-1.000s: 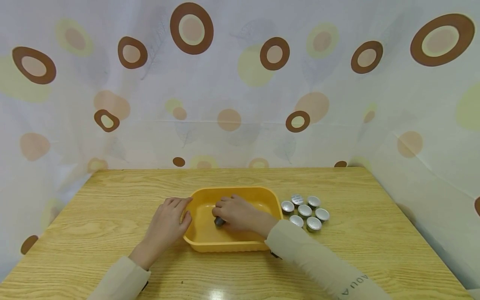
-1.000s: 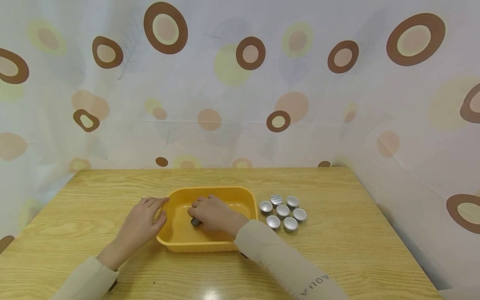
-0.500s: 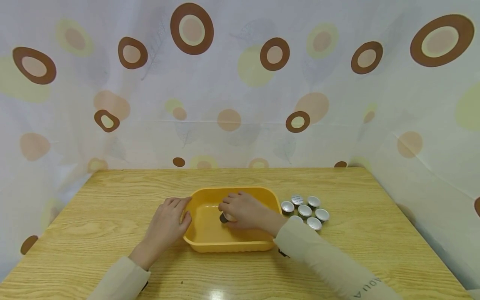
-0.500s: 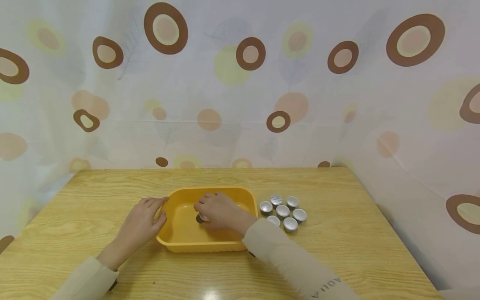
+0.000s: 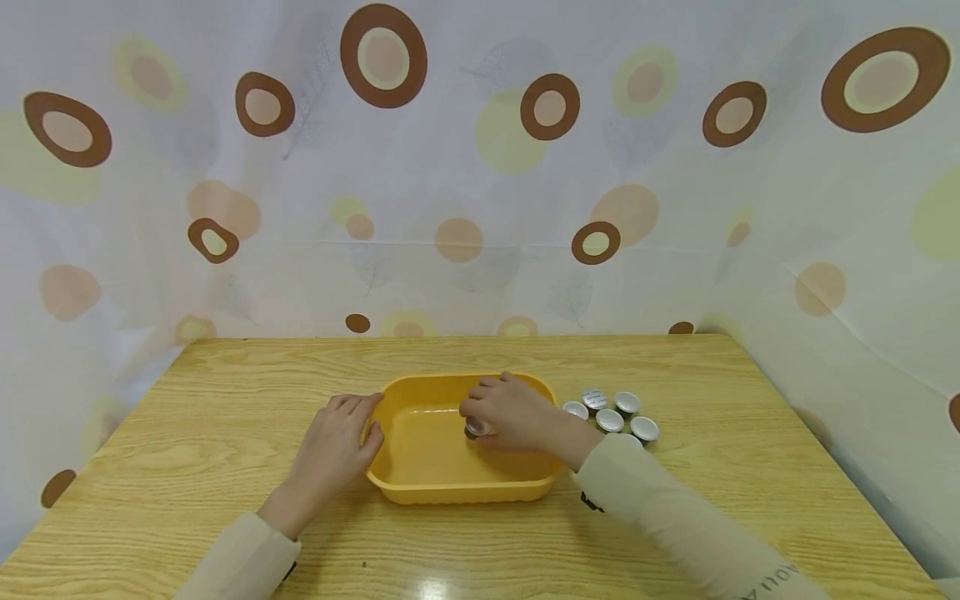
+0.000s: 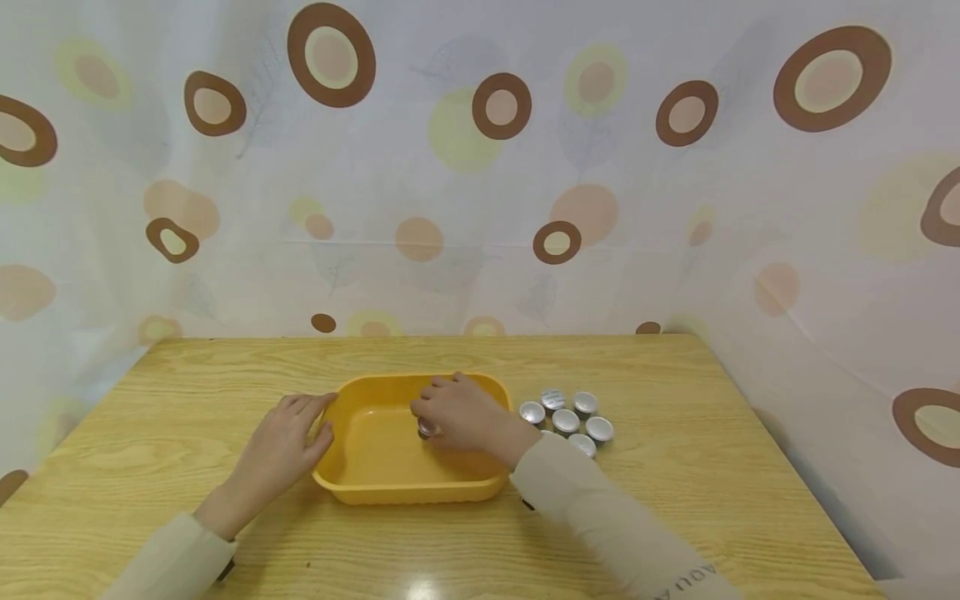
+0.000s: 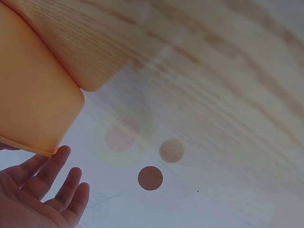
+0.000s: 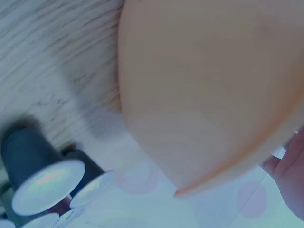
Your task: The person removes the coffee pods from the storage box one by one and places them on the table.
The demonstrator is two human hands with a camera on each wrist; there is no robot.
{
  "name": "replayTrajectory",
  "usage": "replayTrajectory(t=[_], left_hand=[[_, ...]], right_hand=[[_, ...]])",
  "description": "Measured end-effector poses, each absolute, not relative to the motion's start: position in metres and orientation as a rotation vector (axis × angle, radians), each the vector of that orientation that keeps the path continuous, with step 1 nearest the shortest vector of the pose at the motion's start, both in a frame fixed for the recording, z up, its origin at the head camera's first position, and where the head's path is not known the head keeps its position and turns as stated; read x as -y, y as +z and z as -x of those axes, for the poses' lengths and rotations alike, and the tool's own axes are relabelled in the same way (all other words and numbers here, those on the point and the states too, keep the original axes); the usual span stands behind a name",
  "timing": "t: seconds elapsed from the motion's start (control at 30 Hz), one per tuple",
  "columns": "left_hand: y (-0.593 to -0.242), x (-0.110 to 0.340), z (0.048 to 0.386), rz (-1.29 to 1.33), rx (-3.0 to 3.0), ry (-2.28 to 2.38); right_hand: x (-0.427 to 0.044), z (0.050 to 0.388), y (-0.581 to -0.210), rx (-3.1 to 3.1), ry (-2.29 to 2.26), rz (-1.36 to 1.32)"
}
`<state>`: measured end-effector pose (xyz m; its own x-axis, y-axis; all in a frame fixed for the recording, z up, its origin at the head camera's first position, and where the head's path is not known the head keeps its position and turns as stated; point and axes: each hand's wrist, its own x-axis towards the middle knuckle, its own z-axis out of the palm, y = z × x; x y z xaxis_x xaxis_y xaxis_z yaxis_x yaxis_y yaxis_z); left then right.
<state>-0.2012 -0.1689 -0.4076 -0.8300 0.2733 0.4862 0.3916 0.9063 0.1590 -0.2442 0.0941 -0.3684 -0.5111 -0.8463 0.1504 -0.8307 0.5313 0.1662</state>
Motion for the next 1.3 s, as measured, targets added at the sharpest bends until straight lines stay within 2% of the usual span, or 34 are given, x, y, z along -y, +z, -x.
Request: replayTrajectory(t=[1.3], left_hand=[[-0.406,0.168,0.201,0.475,2.633,-0.365]], right_hand=[[-0.183,0.254,-0.345,2.548,0.032,-1.123]])
